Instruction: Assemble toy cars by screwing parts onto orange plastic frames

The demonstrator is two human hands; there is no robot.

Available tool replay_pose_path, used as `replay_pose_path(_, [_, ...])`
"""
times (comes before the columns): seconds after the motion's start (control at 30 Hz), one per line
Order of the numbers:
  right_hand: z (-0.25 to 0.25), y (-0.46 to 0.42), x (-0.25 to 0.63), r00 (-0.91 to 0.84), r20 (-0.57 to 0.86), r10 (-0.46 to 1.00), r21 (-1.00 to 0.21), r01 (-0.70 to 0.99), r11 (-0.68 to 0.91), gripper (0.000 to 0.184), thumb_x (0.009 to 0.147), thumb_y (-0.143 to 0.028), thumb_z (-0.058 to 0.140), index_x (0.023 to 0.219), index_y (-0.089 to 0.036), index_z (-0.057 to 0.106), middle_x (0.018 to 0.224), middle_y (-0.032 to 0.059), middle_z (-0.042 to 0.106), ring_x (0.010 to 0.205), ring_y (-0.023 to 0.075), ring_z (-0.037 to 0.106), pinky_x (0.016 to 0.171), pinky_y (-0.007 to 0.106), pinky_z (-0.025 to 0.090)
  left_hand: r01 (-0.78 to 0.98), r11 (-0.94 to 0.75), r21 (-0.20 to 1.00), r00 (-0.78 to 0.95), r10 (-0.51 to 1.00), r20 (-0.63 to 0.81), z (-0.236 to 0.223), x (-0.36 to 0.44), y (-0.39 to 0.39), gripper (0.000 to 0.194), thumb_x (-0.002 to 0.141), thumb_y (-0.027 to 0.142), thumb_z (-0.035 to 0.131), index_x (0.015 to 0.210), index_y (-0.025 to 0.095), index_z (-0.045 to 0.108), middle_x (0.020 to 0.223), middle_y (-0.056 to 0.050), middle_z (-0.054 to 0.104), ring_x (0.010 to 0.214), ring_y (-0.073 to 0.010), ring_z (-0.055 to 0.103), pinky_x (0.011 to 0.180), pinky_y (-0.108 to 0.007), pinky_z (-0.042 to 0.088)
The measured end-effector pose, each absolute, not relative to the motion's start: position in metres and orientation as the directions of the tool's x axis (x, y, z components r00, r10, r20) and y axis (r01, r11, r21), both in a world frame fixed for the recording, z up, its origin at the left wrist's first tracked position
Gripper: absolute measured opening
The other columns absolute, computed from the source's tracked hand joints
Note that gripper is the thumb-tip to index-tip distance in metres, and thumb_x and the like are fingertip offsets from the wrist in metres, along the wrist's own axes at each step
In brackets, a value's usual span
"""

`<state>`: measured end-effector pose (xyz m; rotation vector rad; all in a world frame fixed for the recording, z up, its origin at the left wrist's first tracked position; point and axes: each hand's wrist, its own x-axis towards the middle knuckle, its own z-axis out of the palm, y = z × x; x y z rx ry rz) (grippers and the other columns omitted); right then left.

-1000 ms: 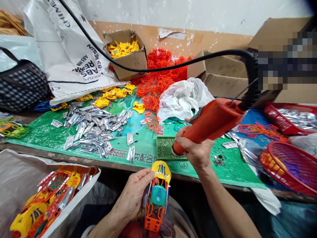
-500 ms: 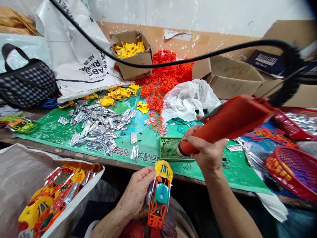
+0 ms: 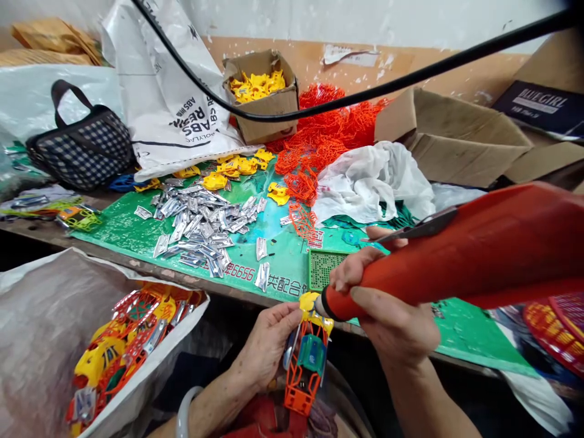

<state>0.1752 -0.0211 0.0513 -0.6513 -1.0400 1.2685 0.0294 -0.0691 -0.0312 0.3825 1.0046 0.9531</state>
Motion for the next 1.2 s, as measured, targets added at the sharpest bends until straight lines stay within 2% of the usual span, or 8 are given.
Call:
replay_pose_path(0.17, [0.046,-0.019,0.174,-0.031,0.263,0.964,-0.877,-0.423,0.226,0.047,0.07,-0.013,0.072,0.111,-0.029,0.057,0.075,-0.0058,0.063,0.063,0.0134,0.058,0.067,0.034,0.051,-0.485,0.555,0.676,0.181,0.82,-0.544,-0.032,0.03,-0.068,0.036,0.07,0.04,0.083,0.091,0.011,0.076,0.069,-0.005,0.073,0.055,-0.0115,0.064,0.053,-0.02,0.049])
replay_pose_path(0.37, [0.039,-0.019,0.175,-0.032,0.248,0.968,-0.898,-0.382,0.217,0.028,0.07,-0.016,0.074,0.093,-0.026,0.061,0.075,-0.0056,0.062,0.065,0.0141,0.058,0.07,0.036,0.05,-0.473,0.566,0.675,0.172,0.811,-0.559,-0.031,0.03,-0.067,0.039,0.068,0.041,0.084,0.092,0.012,0.076,0.068,-0.004,0.072,0.052,-0.0105,0.062,0.05,-0.019,0.047])
replay_pose_path(0.57, [0.038,-0.019,0.176,-0.022,0.231,0.973,-0.9,-0.385,0.205,0.041,0.07,-0.016,0.075,0.105,-0.028,0.059,0.075,-0.006,0.062,0.065,0.0147,0.058,0.07,0.036,0.05,-0.48,0.571,0.666,0.19,0.809,-0.557,-0.03,0.031,-0.069,0.039,0.068,0.042,0.084,0.093,0.012,0.077,0.069,-0.004,0.073,0.053,-0.0103,0.063,0.051,-0.018,0.049])
replay_pose_path(0.67, [0.038,-0.019,0.175,-0.021,0.229,0.973,-0.897,-0.392,0.203,0.042,0.07,-0.017,0.075,0.106,-0.028,0.059,0.075,-0.0056,0.062,0.065,0.0147,0.058,0.07,0.036,0.05,-0.489,0.574,0.657,0.201,0.807,-0.555,-0.029,0.032,-0.069,0.04,0.068,0.042,0.085,0.094,0.013,0.078,0.069,-0.004,0.073,0.053,-0.0104,0.063,0.052,-0.019,0.05])
replay_pose_path(0.87, [0.032,-0.022,0.174,-0.008,0.268,0.963,-0.915,-0.314,0.252,0.018,0.072,-0.019,0.074,0.085,-0.024,0.063,0.077,-0.0025,0.06,0.069,0.0155,0.058,0.073,0.037,0.051,-0.493,0.566,0.661,0.208,0.815,-0.541,-0.027,0.031,-0.069,0.039,0.068,0.042,0.085,0.093,0.013,0.078,0.067,-0.004,0.073,0.052,-0.0104,0.063,0.052,-0.019,0.05])
replay_pose_path(0.93, [0.03,-0.023,0.174,-0.005,0.278,0.96,-0.924,-0.276,0.266,0.015,0.072,-0.021,0.073,0.083,-0.024,0.063,0.077,-0.0015,0.06,0.07,0.0162,0.058,0.074,0.038,0.051,-0.504,0.567,0.651,0.214,0.813,-0.542,-0.027,0.031,-0.069,0.04,0.067,0.043,0.086,0.092,0.013,0.079,0.066,-0.004,0.072,0.052,-0.0107,0.062,0.052,-0.019,0.05])
replay_pose_path(1.03, [0.027,-0.026,0.174,-0.001,0.281,0.96,-0.929,-0.253,0.272,0.019,0.072,-0.02,0.072,0.088,-0.025,0.062,0.077,-0.0018,0.06,0.071,0.0169,0.059,0.075,0.038,0.052,-0.528,0.567,0.633,0.199,0.807,-0.557,-0.026,0.032,-0.069,0.042,0.064,0.043,0.087,0.09,0.012,0.079,0.064,-0.004,0.072,0.049,-0.0105,0.061,0.05,-0.02,0.05])
replay_pose_path(1.2, [0.026,-0.027,0.171,-0.006,0.299,0.954,-0.92,-0.266,0.287,0.037,0.071,-0.016,0.072,0.103,-0.028,0.059,0.076,-0.004,0.06,0.069,0.0168,0.06,0.074,0.038,0.052,-0.535,0.565,0.628,0.166,0.799,-0.578,-0.028,0.032,-0.069,0.041,0.06,0.04,0.09,0.087,0.012,0.079,0.062,-0.004,0.071,0.047,-0.0095,0.059,0.048,-0.019,0.047])
